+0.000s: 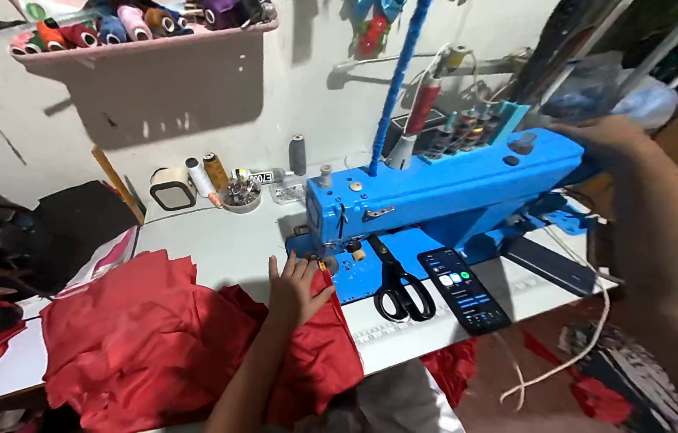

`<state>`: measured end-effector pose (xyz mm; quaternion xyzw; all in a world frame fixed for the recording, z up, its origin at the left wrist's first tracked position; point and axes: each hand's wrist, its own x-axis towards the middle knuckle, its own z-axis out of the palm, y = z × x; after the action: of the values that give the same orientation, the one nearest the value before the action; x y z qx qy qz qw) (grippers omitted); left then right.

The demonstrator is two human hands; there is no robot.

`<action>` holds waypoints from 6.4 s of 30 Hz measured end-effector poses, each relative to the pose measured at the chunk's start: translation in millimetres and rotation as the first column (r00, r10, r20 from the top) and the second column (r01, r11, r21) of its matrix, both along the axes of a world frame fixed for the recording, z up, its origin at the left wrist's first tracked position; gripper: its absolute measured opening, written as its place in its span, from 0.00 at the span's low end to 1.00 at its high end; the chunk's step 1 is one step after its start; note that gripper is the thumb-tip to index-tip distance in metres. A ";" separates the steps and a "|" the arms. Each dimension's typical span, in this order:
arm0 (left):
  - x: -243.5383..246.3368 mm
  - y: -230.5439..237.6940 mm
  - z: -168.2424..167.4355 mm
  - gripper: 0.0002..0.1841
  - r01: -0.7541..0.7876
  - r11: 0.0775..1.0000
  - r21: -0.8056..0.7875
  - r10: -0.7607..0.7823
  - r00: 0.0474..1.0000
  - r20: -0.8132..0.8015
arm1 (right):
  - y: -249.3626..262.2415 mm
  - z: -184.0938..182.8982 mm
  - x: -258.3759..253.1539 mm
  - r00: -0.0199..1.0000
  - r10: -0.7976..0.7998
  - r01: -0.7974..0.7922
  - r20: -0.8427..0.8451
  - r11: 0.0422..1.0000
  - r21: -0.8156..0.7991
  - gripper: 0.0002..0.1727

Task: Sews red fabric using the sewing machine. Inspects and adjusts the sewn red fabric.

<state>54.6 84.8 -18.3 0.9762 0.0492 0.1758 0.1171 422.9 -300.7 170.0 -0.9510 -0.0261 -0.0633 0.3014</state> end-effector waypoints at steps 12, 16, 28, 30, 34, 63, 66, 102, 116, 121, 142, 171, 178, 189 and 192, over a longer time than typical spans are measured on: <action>2.0 0.1 -3.3 0.35 0.015 1.000 0.019 -0.016 0.999 0.047 | -4.3 -32.4 -51.8 0.993 -0.043 -0.013 0.107 0.880 0.475 0.35; 0.1 0.3 -3.9 0.36 0.009 1.000 0.018 -0.010 0.999 0.035 | -20.1 -59.3 -65.5 0.987 -0.108 0.034 0.123 0.871 0.490 0.34; -33.4 -68.1 19.1 0.18 -0.049 0.992 -0.115 0.034 0.991 -0.126 | 167.5 -163.8 -269.2 0.543 0.780 -0.798 0.311 0.595 -0.100 0.18; -38.1 -60.0 4.4 0.18 0.004 0.995 -0.096 -0.006 1.000 -0.031 | 190.3 -166.9 -268.3 0.526 0.817 -0.819 0.239 0.562 -0.118 0.18; -43.1 -36.9 -1.3 0.19 0.137 0.984 -0.116 -0.141 0.990 -0.026 | 209.1 -174.3 -265.7 0.538 0.831 -0.817 0.142 0.556 -0.154 0.21; -31.4 -23.1 -1.7 0.19 0.140 0.989 -0.049 -0.140 0.990 0.008 | 208.2 -180.6 -267.8 0.515 0.832 -0.801 0.203 0.552 -0.232 0.21; -26.5 -22.0 -4.5 0.19 0.137 0.990 -0.037 -0.136 0.990 0.035 | 208.1 -181.4 -266.7 0.516 0.830 -0.792 0.210 0.556 -0.252 0.20; -75.5 -54.3 -3.9 0.28 0.087 0.977 -0.194 -0.092 0.996 -0.015 | 174.5 -153.3 -371.8 0.749 0.637 -0.598 -0.180 0.768 0.229 0.13; -64.5 -50.2 5.4 0.23 0.056 0.974 -0.218 -0.045 0.997 0.055 | 168.3 -185.7 -398.7 0.736 0.612 -0.579 0.288 0.791 -0.199 0.12; -55.0 -52.3 15.8 0.25 -0.005 0.978 -0.208 -0.010 0.998 -0.068 | 165.6 -184.5 -401.5 0.730 0.631 -0.609 0.262 0.775 -0.169 0.13; -57.8 -41.2 -2.7 0.30 0.024 0.969 -0.248 -0.029 0.999 -0.015 | 185.2 -187.6 -288.7 0.387 0.894 -0.879 0.225 0.432 -0.201 0.20; -41.7 -29.4 -2.2 0.39 0.035 0.990 -0.136 -0.050 0.993 -0.107 | 197.3 -185.7 -287.6 0.466 0.858 -0.815 0.214 0.511 -0.275 0.21; -29.6 -23.3 1.5 0.41 0.027 0.984 -0.173 -0.052 0.989 -0.142 | 201.9 -189.9 -284.9 0.499 0.837 -0.789 0.224 0.546 -0.283 0.22; -22.5 -22.7 -6.8 0.42 0.003 0.985 -0.175 -0.013 0.999 -0.053 | 206.6 -194.6 -286.6 0.533 0.803 -0.742 0.268 0.595 -0.308 0.21; -17.5 -19.8 -4.4 0.42 -0.005 0.985 -0.171 -0.009 0.996 -0.085 | 204.4 -194.2 -285.4 0.514 0.813 -0.764 0.275 0.579 -0.285 0.19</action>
<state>37.2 65.1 -22.7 0.9692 0.0681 0.1287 0.1985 137.5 -96.3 -24.2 -0.8204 -0.5165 -0.0990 0.2245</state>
